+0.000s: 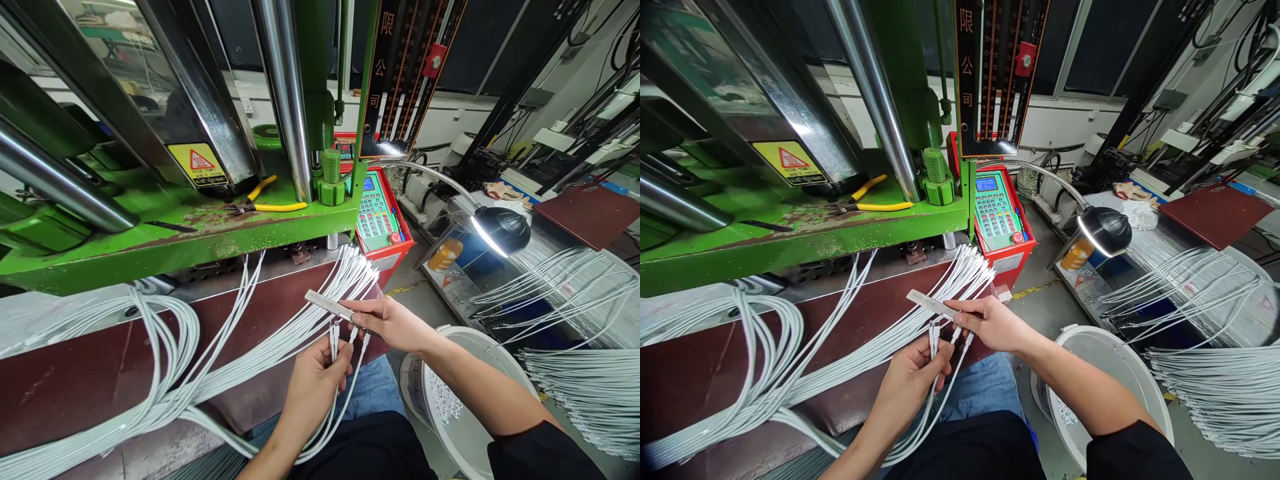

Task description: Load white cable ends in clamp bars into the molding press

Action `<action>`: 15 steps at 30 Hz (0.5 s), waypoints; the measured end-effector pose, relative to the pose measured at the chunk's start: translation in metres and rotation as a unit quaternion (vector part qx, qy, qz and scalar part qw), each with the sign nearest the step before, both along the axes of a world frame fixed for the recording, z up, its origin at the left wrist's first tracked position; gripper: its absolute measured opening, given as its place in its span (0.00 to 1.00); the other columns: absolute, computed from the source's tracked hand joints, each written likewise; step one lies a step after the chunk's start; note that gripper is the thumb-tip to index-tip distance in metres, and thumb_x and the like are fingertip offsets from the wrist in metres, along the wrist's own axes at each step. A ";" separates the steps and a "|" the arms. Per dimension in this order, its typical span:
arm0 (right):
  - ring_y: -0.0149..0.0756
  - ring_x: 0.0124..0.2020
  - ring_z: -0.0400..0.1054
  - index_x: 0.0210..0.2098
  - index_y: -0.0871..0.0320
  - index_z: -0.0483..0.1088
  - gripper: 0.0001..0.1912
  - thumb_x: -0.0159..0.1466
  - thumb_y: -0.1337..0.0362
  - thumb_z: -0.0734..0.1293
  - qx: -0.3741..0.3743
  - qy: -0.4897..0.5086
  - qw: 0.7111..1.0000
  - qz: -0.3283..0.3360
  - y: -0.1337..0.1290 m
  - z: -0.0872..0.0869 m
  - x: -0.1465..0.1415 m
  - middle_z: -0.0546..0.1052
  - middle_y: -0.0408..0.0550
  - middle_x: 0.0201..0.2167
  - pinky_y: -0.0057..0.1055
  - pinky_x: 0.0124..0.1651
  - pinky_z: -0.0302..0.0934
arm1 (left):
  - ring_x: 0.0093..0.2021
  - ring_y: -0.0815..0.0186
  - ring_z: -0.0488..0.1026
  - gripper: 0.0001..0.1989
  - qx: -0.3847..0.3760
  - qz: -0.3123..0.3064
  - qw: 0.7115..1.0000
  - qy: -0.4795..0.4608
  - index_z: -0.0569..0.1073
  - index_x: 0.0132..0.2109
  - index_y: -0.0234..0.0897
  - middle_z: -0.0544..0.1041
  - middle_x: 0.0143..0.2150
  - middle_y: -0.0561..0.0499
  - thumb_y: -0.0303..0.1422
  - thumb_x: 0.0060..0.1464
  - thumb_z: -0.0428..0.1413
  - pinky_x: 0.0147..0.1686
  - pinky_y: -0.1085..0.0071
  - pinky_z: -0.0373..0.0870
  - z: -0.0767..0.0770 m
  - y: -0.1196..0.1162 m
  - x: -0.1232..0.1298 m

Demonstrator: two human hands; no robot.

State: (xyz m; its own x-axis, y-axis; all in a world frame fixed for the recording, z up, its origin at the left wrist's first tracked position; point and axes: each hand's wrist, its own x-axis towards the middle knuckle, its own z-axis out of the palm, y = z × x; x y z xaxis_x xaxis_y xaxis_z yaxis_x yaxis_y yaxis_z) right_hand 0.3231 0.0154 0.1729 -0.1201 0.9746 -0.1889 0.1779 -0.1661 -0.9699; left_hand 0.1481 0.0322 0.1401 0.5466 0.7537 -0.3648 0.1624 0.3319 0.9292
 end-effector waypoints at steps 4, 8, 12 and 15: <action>0.32 0.32 0.64 0.56 0.61 0.66 0.25 0.63 0.54 0.62 -0.011 0.008 1.000 0.020 0.000 0.002 0.006 0.74 0.46 0.33 0.30 0.40 0.60 | 0.19 0.73 0.64 0.15 -0.029 -0.004 0.999 -0.045 0.68 0.28 0.35 0.70 0.22 0.54 0.43 0.53 0.55 0.22 0.76 0.61 -0.004 0.000 -0.002; 0.31 0.31 0.63 0.56 0.62 0.66 0.25 0.64 0.55 0.62 -0.023 0.018 0.999 0.027 0.000 0.007 0.011 0.74 0.46 0.32 0.29 0.40 0.60 | 0.20 0.74 0.64 0.16 -0.034 0.004 0.997 -0.064 0.66 0.27 0.35 0.68 0.21 0.55 0.42 0.55 0.53 0.23 0.76 0.62 -0.006 0.001 -0.007; 0.30 0.28 0.62 0.55 0.61 0.68 0.24 0.63 0.54 0.63 -0.018 0.023 0.999 0.040 0.000 0.006 0.011 0.73 0.45 0.29 0.29 0.37 0.60 | 0.15 0.76 0.58 0.17 -0.033 -0.010 0.998 -0.060 0.65 0.26 0.35 0.63 0.18 0.58 0.42 0.55 0.53 0.17 0.78 0.55 -0.005 0.002 -0.008; 0.30 0.28 0.62 0.55 0.62 0.67 0.25 0.63 0.54 0.63 -0.014 0.026 0.998 0.054 0.000 0.005 0.011 0.72 0.46 0.28 0.29 0.36 0.60 | 0.14 0.77 0.57 0.15 -0.037 -0.006 0.997 -0.063 0.66 0.28 0.35 0.63 0.17 0.59 0.42 0.55 0.54 0.16 0.79 0.53 -0.005 0.002 -0.008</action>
